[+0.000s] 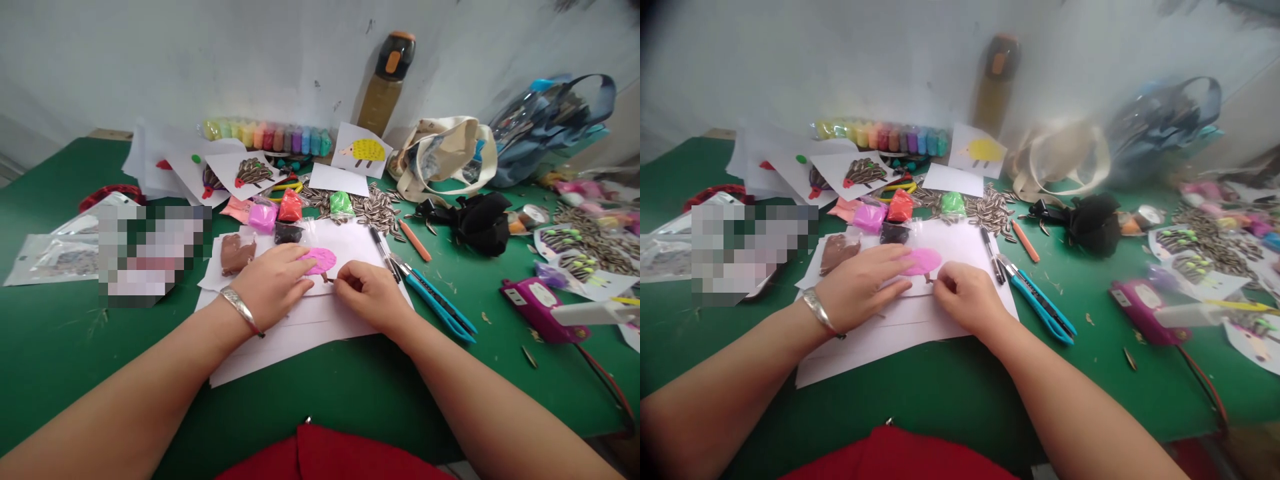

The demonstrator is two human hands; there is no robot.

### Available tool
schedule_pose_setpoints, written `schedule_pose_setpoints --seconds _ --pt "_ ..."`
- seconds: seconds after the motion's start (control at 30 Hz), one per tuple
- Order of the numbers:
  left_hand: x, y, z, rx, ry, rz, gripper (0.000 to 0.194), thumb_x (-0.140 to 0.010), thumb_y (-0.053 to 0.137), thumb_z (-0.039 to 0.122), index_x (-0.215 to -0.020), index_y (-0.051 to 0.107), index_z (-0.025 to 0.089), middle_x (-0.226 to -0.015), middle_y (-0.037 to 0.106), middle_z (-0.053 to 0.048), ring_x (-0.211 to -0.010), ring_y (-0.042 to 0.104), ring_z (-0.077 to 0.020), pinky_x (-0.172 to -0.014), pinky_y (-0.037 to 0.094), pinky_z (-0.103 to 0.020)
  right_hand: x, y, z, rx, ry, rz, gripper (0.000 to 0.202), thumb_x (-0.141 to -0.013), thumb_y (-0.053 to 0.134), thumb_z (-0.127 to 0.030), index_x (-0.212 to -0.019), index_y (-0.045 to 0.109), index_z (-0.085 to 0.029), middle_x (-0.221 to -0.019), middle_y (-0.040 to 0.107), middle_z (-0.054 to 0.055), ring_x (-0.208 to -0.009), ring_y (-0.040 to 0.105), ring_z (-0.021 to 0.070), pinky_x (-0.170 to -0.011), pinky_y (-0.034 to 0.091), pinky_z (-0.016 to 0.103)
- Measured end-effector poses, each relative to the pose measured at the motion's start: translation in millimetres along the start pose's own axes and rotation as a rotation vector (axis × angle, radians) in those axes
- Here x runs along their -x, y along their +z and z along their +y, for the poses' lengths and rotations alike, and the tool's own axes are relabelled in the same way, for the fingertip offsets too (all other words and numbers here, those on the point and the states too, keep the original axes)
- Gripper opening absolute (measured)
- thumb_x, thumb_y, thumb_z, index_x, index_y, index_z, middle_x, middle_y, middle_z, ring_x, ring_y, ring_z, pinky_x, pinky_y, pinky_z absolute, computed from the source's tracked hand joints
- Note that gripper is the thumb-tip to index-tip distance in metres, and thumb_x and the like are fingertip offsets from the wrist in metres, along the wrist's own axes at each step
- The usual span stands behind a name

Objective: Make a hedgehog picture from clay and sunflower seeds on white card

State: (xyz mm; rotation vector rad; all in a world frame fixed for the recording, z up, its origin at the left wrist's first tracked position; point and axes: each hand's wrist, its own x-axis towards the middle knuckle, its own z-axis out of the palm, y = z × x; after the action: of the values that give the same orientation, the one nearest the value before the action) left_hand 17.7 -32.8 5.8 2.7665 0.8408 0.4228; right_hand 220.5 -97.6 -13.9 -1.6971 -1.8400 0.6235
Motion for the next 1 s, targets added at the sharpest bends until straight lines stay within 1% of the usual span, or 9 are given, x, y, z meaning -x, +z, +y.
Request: schedule_pose_setpoints --seconds 0.07,0.17,0.23,0.33,0.43,0.6,0.8,0.9,1.0 --pt "0 -2.9 -2 -0.041 -0.014 -0.001 0.029 -0.092 0.050 0.026 -0.113 0.065 0.012 -0.116 0.065 -0.012 -0.111 0.057 -0.0268 -0.099 0.046 -0.042 0 0 0 -0.022 0.019 0.005 0.011 -0.080 0.056 -0.022 -0.070 0.060 -0.020 -0.062 0.058 -0.004 -0.057 0.049 0.0102 -0.057 0.035 0.023" --pt "-1 -6.1 -4 -0.074 -0.058 -0.052 0.030 -0.093 0.050 0.029 -0.114 0.065 0.014 -0.111 0.065 -0.011 -0.109 0.057 -0.0269 -0.096 0.047 -0.041 0 0 0 -0.068 0.040 0.020 0.010 -0.081 0.056 -0.023 -0.071 0.060 -0.021 -0.062 0.058 -0.005 -0.057 0.049 0.0101 -0.057 0.036 0.022" --pt "-1 -7.6 -5 -0.078 -0.083 -0.129 0.028 -0.092 0.052 0.030 -0.112 0.065 0.016 -0.109 0.065 -0.010 -0.107 0.057 -0.0267 -0.093 0.047 -0.041 0 0 0 -0.085 0.038 0.032 0.011 -0.082 0.055 -0.024 -0.073 0.060 -0.021 -0.063 0.058 -0.005 -0.058 0.049 0.0100 -0.058 0.036 0.022" --pt "-3 -9.6 -6 -0.095 -0.088 -0.267 0.024 -0.091 0.054 0.034 -0.101 0.066 0.016 -0.102 0.062 -0.009 -0.100 0.057 -0.0260 -0.087 0.048 -0.040 1 1 -2 -0.092 0.034 0.046 0.015 -0.086 0.054 -0.028 -0.075 0.061 -0.021 -0.065 0.057 -0.005 -0.060 0.048 0.0104 -0.058 0.036 0.022" --pt "-3 -10.5 -6 -0.115 -0.072 -0.322 0.023 -0.090 0.055 0.036 -0.096 0.065 0.016 -0.098 0.061 -0.009 -0.097 0.056 -0.0256 -0.086 0.047 -0.040 1 3 -3 -0.096 0.034 0.075 0.016 -0.088 0.053 -0.029 -0.076 0.060 -0.021 -0.065 0.055 -0.005 -0.061 0.047 0.0106 -0.059 0.036 0.022" --pt "-2 -10.1 -8 -0.085 -0.077 -0.303 0.024 -0.089 0.055 0.035 -0.100 0.065 0.016 -0.102 0.061 -0.009 -0.102 0.055 -0.0263 -0.090 0.046 -0.041 0 8 0 -0.113 0.025 0.126 0.013 -0.089 0.051 -0.029 -0.081 0.059 -0.022 -0.070 0.058 -0.004 -0.062 0.049 0.0111 -0.061 0.037 0.023" --pt "0 -11.4 -10 -0.025 -0.094 -0.279 0.033 -0.088 0.057 0.033 -0.116 0.061 0.016 -0.109 0.061 -0.010 -0.105 0.056 -0.0273 -0.092 0.047 -0.042 0 6 3 -0.130 0.088 0.082 0.012 -0.089 0.052 -0.031 -0.086 0.059 -0.023 -0.068 0.059 -0.003 -0.061 0.052 0.0128 -0.060 0.039 0.024" --pt "0 -11.3 -9 -0.004 -0.099 -0.257 0.029 -0.089 0.056 0.032 -0.113 0.062 0.016 -0.107 0.063 -0.010 -0.105 0.058 -0.0266 -0.091 0.048 -0.042 1 4 2 -0.108 0.075 0.071 0.011 -0.088 0.054 -0.030 -0.084 0.060 -0.022 -0.067 0.059 -0.003 -0.061 0.052 0.0129 -0.058 0.039 0.024" --pt "2 -15.6 -10 -0.002 -0.129 -0.156 0.026 -0.093 0.049 0.031 -0.108 0.065 0.017 -0.108 0.067 -0.009 -0.104 0.061 -0.0247 -0.092 0.048 -0.039 2 3 1 -0.076 0.043 0.068 0.010 -0.088 0.053 -0.028 -0.084 0.061 -0.022 -0.070 0.062 -0.003 -0.061 0.053 0.0126 -0.059 0.039 0.024"
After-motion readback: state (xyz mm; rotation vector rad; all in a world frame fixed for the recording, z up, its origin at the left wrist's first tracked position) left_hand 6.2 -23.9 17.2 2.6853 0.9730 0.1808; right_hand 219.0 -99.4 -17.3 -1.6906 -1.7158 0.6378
